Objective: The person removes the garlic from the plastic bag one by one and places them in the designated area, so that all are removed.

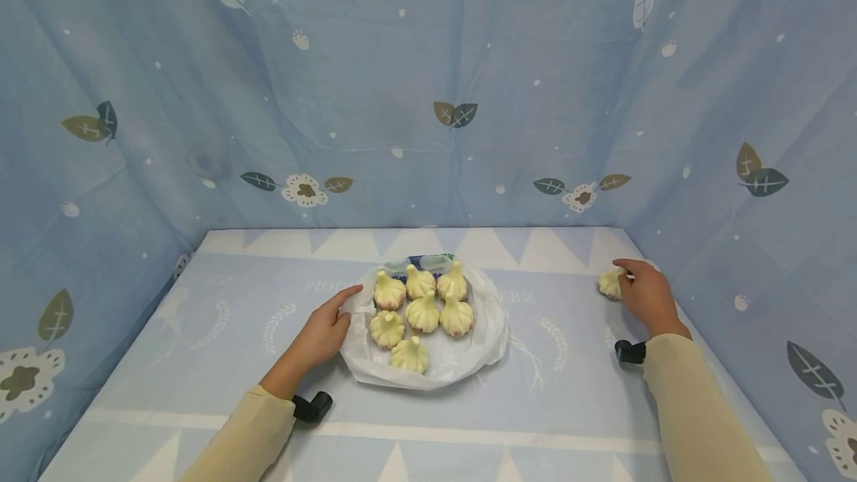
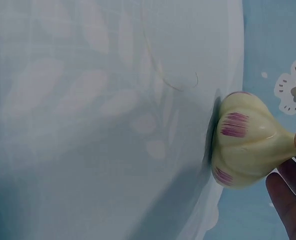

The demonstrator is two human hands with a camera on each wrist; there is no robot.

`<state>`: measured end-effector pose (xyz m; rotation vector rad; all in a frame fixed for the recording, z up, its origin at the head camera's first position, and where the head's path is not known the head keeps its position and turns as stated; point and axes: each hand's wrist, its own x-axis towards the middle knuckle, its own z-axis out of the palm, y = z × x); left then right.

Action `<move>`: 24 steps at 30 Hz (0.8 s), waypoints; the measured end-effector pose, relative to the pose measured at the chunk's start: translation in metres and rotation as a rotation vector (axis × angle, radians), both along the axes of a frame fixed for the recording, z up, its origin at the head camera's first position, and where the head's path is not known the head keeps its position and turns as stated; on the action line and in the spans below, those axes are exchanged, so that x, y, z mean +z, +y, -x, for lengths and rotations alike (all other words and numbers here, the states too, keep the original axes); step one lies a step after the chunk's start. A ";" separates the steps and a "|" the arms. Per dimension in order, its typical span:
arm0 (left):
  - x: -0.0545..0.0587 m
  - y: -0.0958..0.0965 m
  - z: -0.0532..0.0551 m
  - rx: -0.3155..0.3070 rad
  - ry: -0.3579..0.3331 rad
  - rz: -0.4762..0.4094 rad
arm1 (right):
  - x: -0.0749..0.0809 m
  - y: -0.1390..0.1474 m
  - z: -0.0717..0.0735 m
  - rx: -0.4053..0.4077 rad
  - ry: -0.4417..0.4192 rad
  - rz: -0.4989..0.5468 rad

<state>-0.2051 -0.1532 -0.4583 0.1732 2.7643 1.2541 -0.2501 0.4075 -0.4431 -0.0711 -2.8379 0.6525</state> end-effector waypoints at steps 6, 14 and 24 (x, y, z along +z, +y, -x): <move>-0.001 0.000 -0.001 -0.003 0.016 0.005 | 0.003 -0.001 -0.001 0.006 -0.018 -0.011; -0.002 -0.001 -0.001 -0.005 0.027 -0.001 | 0.010 -0.006 -0.003 0.003 -0.008 -0.048; -0.002 0.000 -0.002 -0.003 0.008 -0.029 | 0.029 -0.025 -0.002 0.024 0.017 -0.068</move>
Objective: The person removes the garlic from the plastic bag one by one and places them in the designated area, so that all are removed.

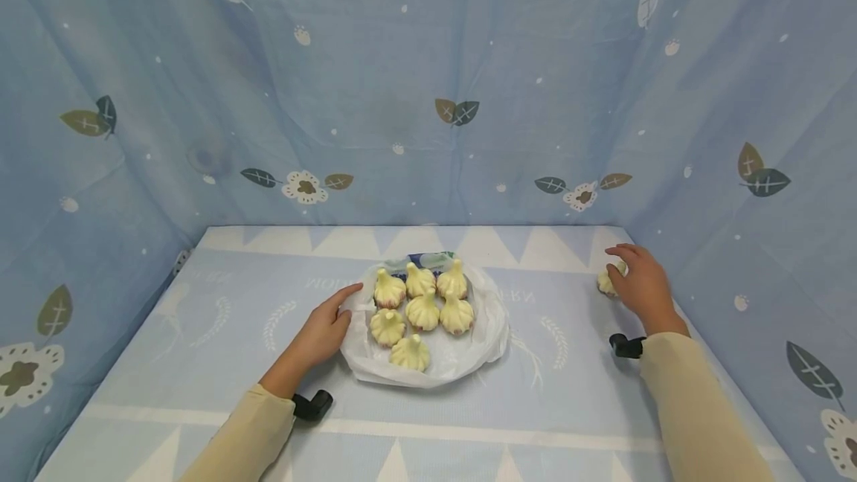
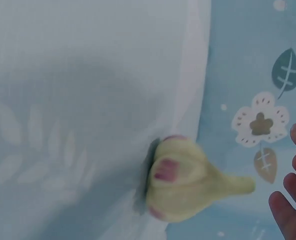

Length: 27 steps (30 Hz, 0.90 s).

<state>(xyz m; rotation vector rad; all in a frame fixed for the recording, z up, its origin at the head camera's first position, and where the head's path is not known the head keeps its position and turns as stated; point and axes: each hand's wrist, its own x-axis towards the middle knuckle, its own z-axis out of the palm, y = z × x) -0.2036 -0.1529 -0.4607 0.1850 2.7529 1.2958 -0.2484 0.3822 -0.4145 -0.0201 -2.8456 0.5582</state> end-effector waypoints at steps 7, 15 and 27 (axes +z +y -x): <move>0.001 0.001 -0.001 0.020 -0.009 0.011 | 0.006 -0.021 0.002 0.057 0.034 -0.012; 0.002 0.002 -0.003 0.035 -0.004 0.027 | 0.013 -0.046 -0.003 0.125 0.069 -0.028; 0.000 0.003 -0.002 0.027 -0.008 0.021 | 0.020 -0.080 -0.006 0.268 0.081 -0.022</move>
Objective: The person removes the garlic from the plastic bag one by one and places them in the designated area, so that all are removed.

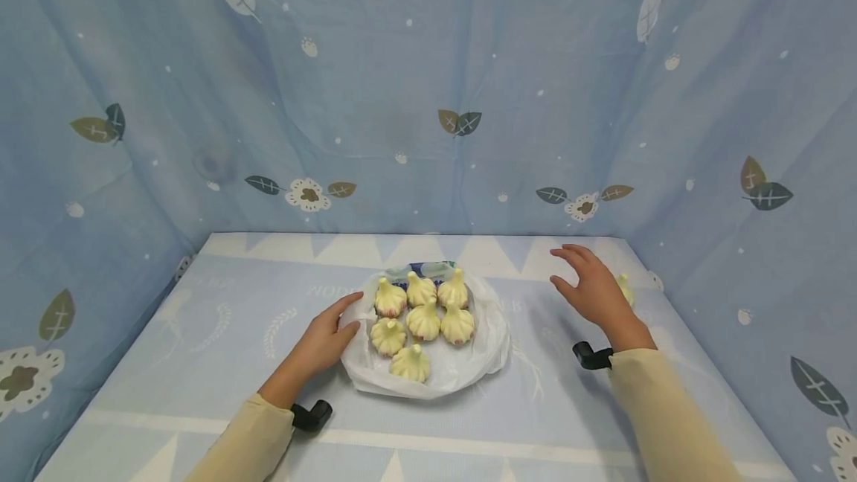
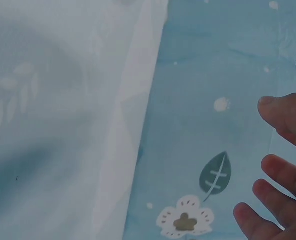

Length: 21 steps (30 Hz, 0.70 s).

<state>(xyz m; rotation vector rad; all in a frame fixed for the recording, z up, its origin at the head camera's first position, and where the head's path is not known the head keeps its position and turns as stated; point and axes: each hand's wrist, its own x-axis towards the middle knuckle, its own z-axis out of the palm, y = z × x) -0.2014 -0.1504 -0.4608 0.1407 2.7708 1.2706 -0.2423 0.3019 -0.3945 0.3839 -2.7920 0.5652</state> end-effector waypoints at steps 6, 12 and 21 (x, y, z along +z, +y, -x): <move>0.000 0.000 0.000 -0.015 0.008 0.003 | 0.005 -0.017 -0.002 0.066 -0.005 0.002; 0.000 0.000 0.001 -0.011 0.003 -0.002 | 0.007 -0.032 -0.004 0.156 0.063 0.013; 0.000 -0.001 0.000 -0.009 0.003 -0.002 | 0.003 -0.056 -0.008 0.228 0.090 0.043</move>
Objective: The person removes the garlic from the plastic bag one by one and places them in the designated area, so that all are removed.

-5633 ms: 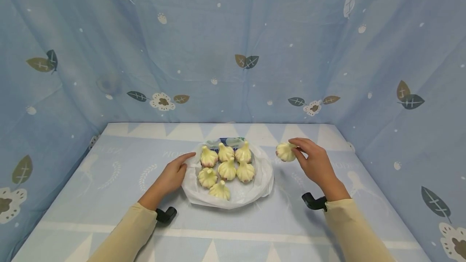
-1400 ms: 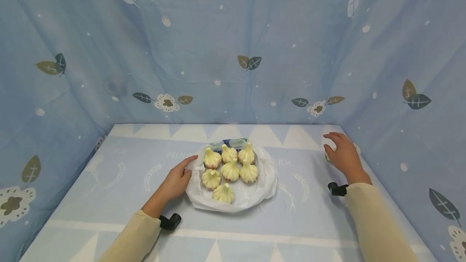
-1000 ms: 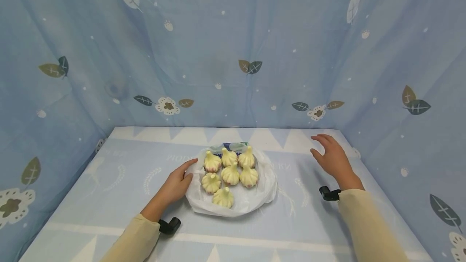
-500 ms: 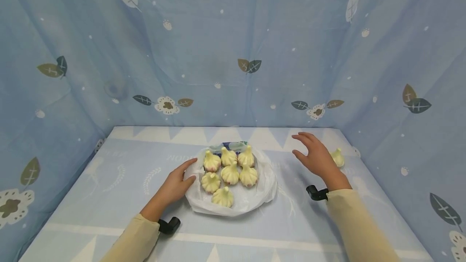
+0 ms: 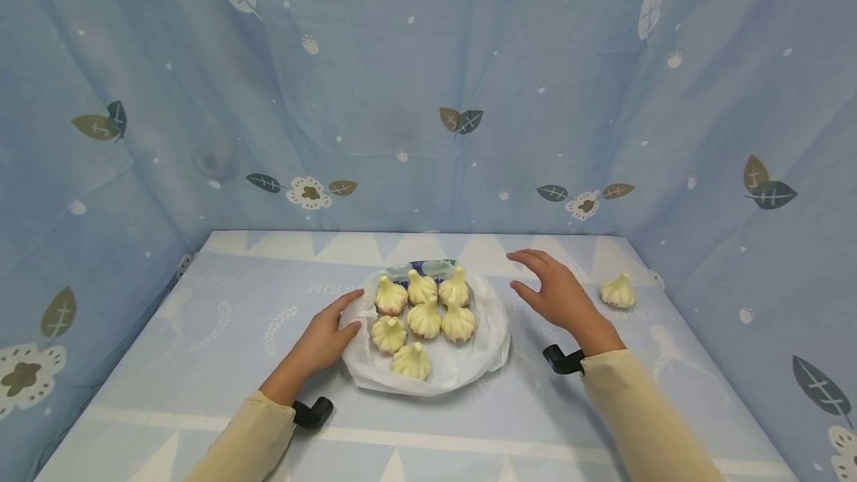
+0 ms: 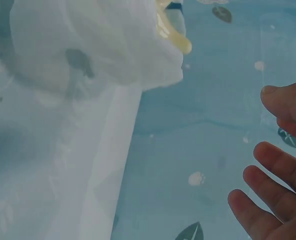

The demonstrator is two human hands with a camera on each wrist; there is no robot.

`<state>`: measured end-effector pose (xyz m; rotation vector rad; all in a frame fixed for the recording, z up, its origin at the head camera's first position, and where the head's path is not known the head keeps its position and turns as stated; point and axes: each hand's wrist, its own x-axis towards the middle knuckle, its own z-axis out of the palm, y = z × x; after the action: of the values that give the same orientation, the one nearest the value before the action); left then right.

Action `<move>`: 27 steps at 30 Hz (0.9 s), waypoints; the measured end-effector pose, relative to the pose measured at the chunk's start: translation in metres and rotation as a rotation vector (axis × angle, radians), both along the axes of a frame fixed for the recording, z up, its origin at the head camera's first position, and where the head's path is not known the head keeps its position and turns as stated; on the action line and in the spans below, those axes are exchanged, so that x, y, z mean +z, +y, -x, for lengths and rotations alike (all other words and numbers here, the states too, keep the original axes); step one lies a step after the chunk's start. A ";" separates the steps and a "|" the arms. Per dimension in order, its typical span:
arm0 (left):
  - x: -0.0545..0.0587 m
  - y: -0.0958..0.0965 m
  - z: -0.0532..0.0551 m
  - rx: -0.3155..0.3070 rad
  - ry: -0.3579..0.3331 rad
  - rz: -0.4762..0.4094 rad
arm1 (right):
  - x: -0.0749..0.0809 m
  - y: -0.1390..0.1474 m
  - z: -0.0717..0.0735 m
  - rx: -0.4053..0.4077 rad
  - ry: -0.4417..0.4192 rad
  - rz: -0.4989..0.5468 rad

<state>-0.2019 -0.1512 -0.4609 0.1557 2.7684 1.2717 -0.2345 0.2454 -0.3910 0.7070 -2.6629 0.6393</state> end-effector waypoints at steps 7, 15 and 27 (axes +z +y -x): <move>0.001 0.000 0.000 -0.006 0.006 0.005 | -0.001 -0.017 -0.003 0.012 -0.069 -0.014; 0.001 0.000 -0.001 -0.013 0.015 0.006 | -0.009 -0.033 -0.006 0.055 -0.086 -0.012; 0.003 0.000 0.000 -0.017 0.032 -0.003 | -0.015 -0.055 -0.005 0.095 -0.104 -0.019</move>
<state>-0.2023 -0.1510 -0.4583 0.2011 2.7861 1.2808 -0.2291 0.1902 -0.4063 0.8310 -2.7467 0.6936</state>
